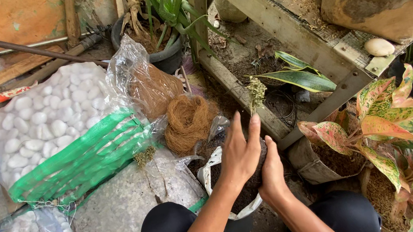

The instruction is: The person packs soil around a small plant's root ball by hand, repeatedly scooping soil from a white sack and pressing it into a fabric pouch to form a compact soil ball. The person continues to add and compress soil around the plant throughout the clip.

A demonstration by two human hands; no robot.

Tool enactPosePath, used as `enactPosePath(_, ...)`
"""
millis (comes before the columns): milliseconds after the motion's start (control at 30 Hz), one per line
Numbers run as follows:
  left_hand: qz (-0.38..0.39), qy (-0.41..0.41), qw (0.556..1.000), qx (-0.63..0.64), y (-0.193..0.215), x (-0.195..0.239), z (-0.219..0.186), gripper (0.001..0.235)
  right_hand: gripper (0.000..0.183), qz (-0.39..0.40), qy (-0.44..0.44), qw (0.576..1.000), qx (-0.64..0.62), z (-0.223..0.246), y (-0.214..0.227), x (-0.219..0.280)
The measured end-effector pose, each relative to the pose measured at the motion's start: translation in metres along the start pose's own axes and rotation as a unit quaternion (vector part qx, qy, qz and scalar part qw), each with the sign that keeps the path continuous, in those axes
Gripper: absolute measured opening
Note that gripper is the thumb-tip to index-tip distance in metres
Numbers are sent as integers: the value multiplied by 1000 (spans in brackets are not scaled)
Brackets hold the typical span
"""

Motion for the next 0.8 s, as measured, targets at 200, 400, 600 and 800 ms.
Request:
enactPosePath(200,12,44,997,-60,-11,-6,8,87,59,-6,64,995,76,-4,3,-3)
enactPosePath(400,52,85,993,-58,-22,-12,24,82,56,-2,80,987,137,-10,9,-5)
enactPosePath(600,52,39,996,-64,-19,-8,18,78,57,6,85,989,121,-8,5,-4)
enactPosePath(800,-32,-120,992,-18,1,0,-3,81,62,4,1,999,54,7,-4,0)
Point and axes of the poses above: each hand's wrist, its own x-axis away from the middle knuckle, its own y-axis out of the back of the hand, z = x × y, the point moved 4 cm from there along -x, towards the middle knuckle, and after that the axes turned 9 degrees about z, right-handed, at the moved point
